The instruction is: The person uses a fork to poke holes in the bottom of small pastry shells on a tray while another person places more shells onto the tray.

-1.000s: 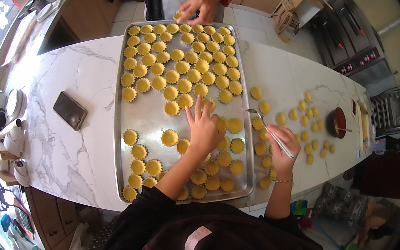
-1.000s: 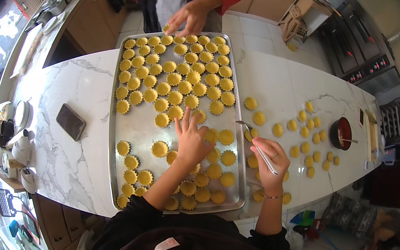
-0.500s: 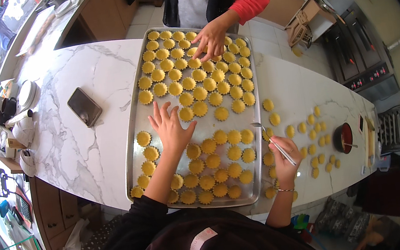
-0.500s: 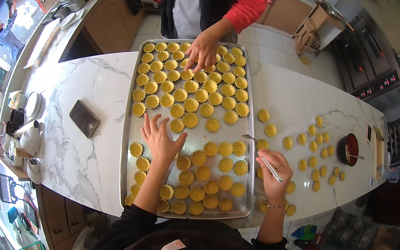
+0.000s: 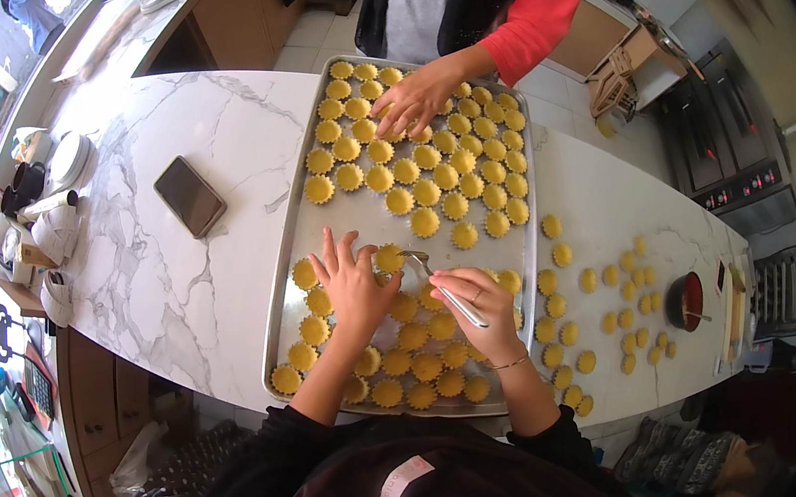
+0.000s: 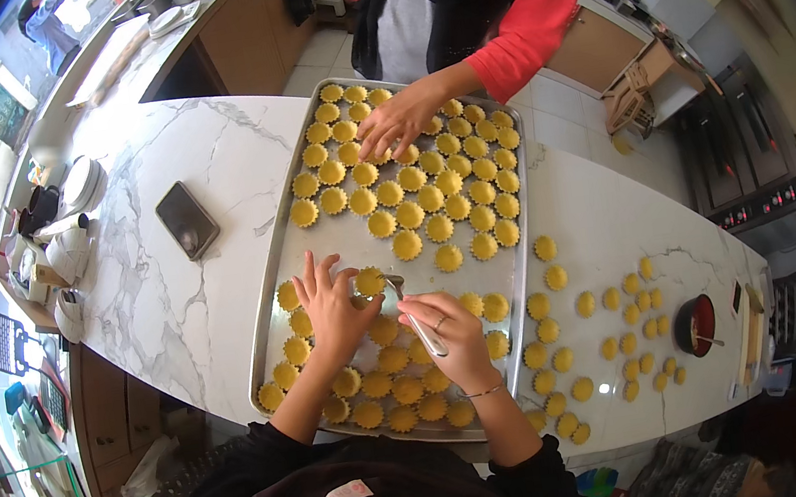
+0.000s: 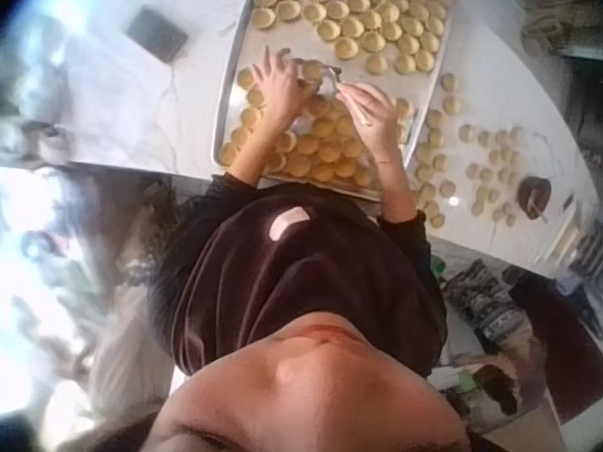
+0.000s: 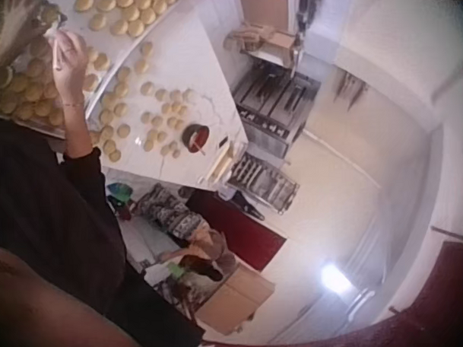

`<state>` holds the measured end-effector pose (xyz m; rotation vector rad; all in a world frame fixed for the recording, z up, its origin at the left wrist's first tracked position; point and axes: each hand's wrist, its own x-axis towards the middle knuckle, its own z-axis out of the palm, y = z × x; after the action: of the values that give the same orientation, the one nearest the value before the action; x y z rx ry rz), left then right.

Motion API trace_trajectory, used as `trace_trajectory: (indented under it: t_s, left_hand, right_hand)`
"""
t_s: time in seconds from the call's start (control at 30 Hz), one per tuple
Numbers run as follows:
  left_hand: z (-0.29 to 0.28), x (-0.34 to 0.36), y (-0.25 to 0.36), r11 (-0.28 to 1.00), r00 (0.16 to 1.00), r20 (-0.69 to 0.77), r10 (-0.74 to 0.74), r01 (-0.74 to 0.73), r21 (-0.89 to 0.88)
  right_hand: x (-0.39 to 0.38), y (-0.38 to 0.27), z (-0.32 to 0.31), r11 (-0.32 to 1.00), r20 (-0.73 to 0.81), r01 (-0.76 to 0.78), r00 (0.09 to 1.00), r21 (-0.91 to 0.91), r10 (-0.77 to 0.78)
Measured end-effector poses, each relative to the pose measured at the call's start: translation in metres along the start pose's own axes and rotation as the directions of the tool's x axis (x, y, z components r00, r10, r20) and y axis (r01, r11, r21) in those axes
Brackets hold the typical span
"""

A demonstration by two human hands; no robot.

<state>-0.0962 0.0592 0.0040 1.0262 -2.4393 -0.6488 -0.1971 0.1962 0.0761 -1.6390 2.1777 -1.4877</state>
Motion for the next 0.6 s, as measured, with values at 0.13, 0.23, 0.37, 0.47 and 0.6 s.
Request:
trace_trajectory:
  t_s: [0.13,0.23,0.37,0.47,0.6]
  left_hand:
    - [-0.005,-0.004,-0.002,1.0,1.0,-0.002,0.011,-0.011,0.023]
    - [-0.005,-0.005,-0.003,1.0,1.0,-0.01,0.006,-0.006,0.011]
    - [-0.004,-0.004,-0.005,1.0,1.0,-0.017,0.003,-0.003,0.002]
    - [-0.003,-0.004,-0.006,1.0,1.0,-0.02,0.013,-0.013,-0.009]
    - [-0.002,-0.003,-0.006,1.0,1.0,-0.022,0.019,-0.019,-0.006]
  right_hand:
    - [0.004,0.003,0.017,0.999,0.05,0.034,0.998,0.017,-0.035]
    - [0.008,-0.001,0.019,0.998,0.079,0.063,0.995,-0.011,-0.062]
    - [0.012,-0.007,0.018,0.994,0.083,0.1,0.992,-0.037,-0.097]
    - [0.013,-0.01,0.018,0.995,0.088,0.102,0.991,-0.014,-0.1]
    - [0.011,-0.006,0.022,0.994,0.155,0.103,0.983,-0.02,-0.099]
